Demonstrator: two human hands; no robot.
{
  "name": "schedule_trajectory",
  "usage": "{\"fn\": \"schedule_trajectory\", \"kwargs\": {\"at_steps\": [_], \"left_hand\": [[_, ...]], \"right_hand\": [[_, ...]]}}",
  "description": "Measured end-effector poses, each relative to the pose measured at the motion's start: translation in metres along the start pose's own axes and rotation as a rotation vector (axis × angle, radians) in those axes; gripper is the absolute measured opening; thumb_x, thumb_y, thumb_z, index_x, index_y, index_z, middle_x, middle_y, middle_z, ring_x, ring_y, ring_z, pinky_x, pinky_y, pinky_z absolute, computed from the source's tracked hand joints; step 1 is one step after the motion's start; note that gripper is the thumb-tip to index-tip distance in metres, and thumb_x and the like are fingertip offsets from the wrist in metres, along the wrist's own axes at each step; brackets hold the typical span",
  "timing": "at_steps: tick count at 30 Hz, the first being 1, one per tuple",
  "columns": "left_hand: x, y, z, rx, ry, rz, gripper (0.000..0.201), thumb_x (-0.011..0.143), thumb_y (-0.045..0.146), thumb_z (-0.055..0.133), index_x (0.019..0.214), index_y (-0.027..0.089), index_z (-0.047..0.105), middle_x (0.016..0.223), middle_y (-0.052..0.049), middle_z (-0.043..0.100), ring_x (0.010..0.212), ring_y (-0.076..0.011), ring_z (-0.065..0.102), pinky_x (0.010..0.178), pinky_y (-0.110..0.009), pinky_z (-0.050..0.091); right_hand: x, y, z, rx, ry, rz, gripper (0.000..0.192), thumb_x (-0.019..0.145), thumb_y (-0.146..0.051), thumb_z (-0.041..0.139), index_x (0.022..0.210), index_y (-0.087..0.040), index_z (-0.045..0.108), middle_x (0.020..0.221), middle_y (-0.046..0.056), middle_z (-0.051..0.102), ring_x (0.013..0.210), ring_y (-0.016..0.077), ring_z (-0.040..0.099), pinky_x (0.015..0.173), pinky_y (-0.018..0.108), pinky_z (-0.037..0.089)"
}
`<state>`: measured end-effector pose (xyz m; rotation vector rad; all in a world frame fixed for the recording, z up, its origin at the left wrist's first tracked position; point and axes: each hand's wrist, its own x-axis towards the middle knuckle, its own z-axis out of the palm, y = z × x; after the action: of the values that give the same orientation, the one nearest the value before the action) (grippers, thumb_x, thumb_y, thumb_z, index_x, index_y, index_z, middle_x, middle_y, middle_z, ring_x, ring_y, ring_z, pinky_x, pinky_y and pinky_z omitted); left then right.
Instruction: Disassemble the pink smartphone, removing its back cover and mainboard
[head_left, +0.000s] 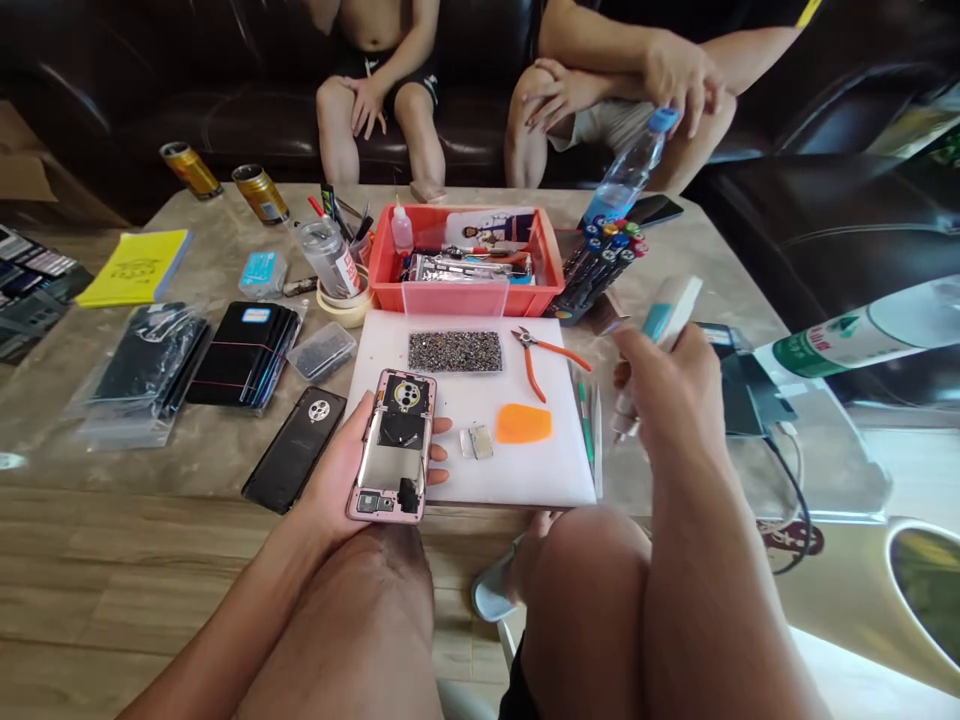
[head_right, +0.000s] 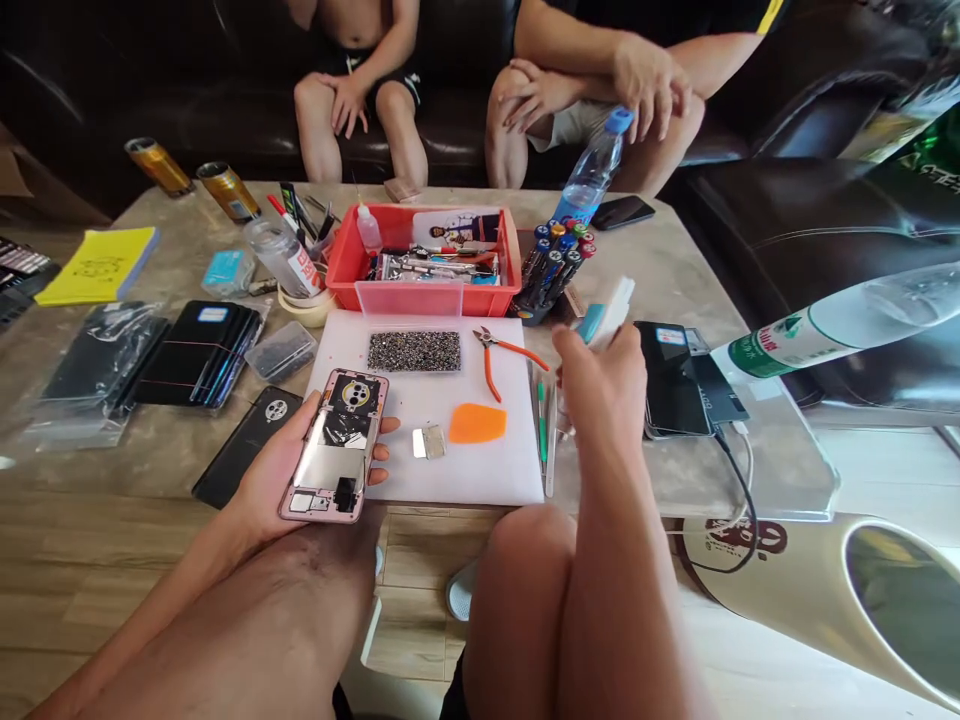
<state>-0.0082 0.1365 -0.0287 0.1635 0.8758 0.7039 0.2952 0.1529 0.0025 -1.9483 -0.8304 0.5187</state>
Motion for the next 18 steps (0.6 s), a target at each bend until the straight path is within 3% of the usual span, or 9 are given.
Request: {"fn": "schedule_trajectory", "kwargs": {"at_steps": [3, 5, 8, 12, 18], "left_hand": [[0.001, 0.002, 0.003, 0.062, 0.012, 0.012, 0.064, 0.107, 0.054, 0.029, 0.131, 0.012, 0.07, 0.121, -0.021, 0.076, 0.081, -0.0296, 0.079, 0.075, -0.047, 0.067], [0.001, 0.004, 0.007, 0.111, 0.041, 0.021, 0.062, 0.106, 0.054, 0.032, 0.129, 0.011, 0.07, 0.12, -0.02, 0.077, 0.08, -0.0293, 0.079, 0.075, -0.047, 0.067], [0.003, 0.008, 0.018, 0.194, 0.08, 0.058, 0.058, 0.107, 0.052, 0.034, 0.125, 0.009, 0.07, 0.112, -0.021, 0.078, 0.075, -0.0287, 0.079, 0.07, -0.046, 0.067], [0.01, 0.016, 0.03, 0.315, 0.06, 0.12, 0.055, 0.107, 0.048, 0.031, 0.124, 0.009, 0.067, 0.104, -0.02, 0.079, 0.069, -0.0285, 0.077, 0.062, -0.044, 0.066], [0.023, 0.029, 0.038, 0.676, 0.059, 0.239, 0.045, 0.103, 0.049, 0.048, 0.12, 0.01, 0.064, 0.105, -0.018, 0.076, 0.066, -0.0213, 0.072, 0.059, -0.035, 0.063]], "right_hand": [[0.019, 0.032, -0.014, -0.422, -0.048, 0.044, 0.032, 0.081, -0.048, 0.072, 0.087, -0.022, 0.056, 0.074, 0.005, 0.061, 0.068, 0.0206, 0.057, 0.062, 0.033, 0.034], [0.025, 0.05, -0.015, -0.551, -0.101, 0.034, 0.029, 0.08, -0.041, 0.076, 0.09, -0.019, 0.06, 0.081, 0.011, 0.064, 0.077, 0.0259, 0.062, 0.065, 0.033, 0.036], [0.025, 0.065, -0.01, -0.698, -0.168, 0.01, 0.031, 0.083, -0.03, 0.074, 0.107, -0.011, 0.067, 0.106, 0.022, 0.069, 0.098, 0.0334, 0.067, 0.075, 0.035, 0.042], [0.021, 0.065, -0.006, -0.811, -0.203, 0.007, 0.047, 0.092, -0.033, 0.066, 0.132, -0.008, 0.063, 0.126, 0.026, 0.065, 0.114, 0.0361, 0.066, 0.087, 0.038, 0.045], [0.017, 0.063, -0.01, -0.78, -0.173, -0.001, 0.041, 0.095, -0.024, 0.058, 0.131, -0.005, 0.065, 0.125, 0.027, 0.064, 0.116, 0.0376, 0.066, 0.092, 0.04, 0.047]]}}
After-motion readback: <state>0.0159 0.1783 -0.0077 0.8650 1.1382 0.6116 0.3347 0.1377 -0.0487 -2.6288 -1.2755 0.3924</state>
